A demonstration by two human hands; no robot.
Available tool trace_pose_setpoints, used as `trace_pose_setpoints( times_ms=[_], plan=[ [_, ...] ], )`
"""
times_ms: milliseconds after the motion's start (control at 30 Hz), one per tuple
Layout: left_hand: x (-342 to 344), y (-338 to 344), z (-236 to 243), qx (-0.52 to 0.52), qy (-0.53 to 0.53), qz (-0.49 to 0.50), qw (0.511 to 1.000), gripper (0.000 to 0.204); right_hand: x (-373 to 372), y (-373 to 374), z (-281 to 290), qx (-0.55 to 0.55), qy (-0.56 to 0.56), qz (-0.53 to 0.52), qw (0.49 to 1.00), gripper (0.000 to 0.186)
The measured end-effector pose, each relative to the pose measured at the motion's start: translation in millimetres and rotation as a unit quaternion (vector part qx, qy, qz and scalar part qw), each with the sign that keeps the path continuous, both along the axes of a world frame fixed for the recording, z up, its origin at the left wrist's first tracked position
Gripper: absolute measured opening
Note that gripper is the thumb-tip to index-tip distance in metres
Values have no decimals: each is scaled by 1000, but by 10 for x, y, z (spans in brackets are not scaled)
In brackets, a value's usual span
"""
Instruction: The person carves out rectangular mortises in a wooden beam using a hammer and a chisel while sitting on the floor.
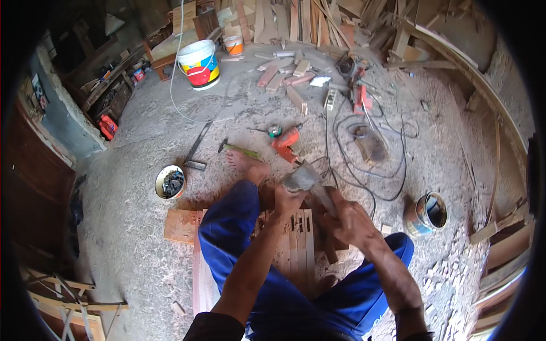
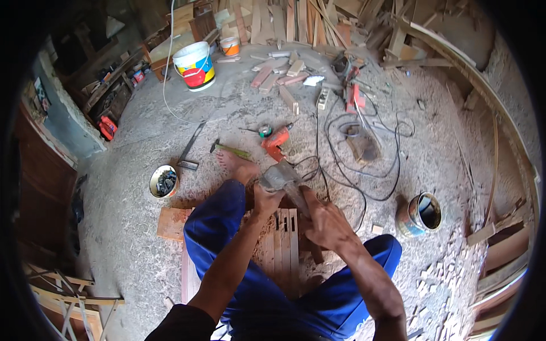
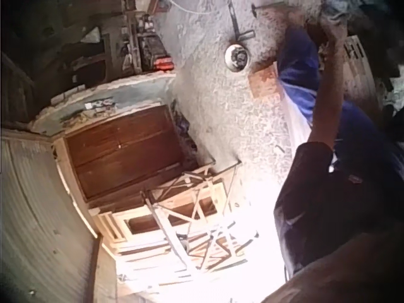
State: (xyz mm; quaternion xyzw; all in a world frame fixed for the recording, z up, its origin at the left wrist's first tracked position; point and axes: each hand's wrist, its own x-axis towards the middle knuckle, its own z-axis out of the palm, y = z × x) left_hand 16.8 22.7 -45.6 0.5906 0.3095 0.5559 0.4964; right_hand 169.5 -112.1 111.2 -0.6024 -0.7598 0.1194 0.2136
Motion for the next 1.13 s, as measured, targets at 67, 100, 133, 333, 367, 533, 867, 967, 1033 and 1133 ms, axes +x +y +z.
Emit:
trace_pose_setpoints(
  times_ms=[67,100,133,333,367,533,867,967,1033,1133],
  plan=[
    [-34,-7,114,17,6,29,999,16,-76,-108,457,5,77,-22,997,54],
    [-49,2,113,35,5,43,998,16,-128,-129,662,87,119,-42,988,44],
    [-82,-5,86,49,7,57,997,16,-193,-116,892,164,164,-62,971,34],
    [7,-95,-49,40,-27,40,998,22,-210,-9,1109,434,113,-89,889,24],
    [-59,-61,-72,-1,-130,-23,991,24,-116,4,659,419,29,-48,906,24],
    [-174,-728,-383,-31,-29,37,998,41,-172,-348,-340,7,51,-49,997,56],
    [174,495,6,-28,23,78,996,11,-104,506,83,-77,-69,-17,994,60],
    [178,596,-39,133,162,108,972,10,150,471,-116,-112,-13,-12,994,54],
    [165,1044,-398,67,193,75,976,18,174,359,-172,-204,104,-49,972,59],
    [318,1585,-804,-198,123,2,972,24,278,301,-439,-111,68,-45,991,74]
  ],
)
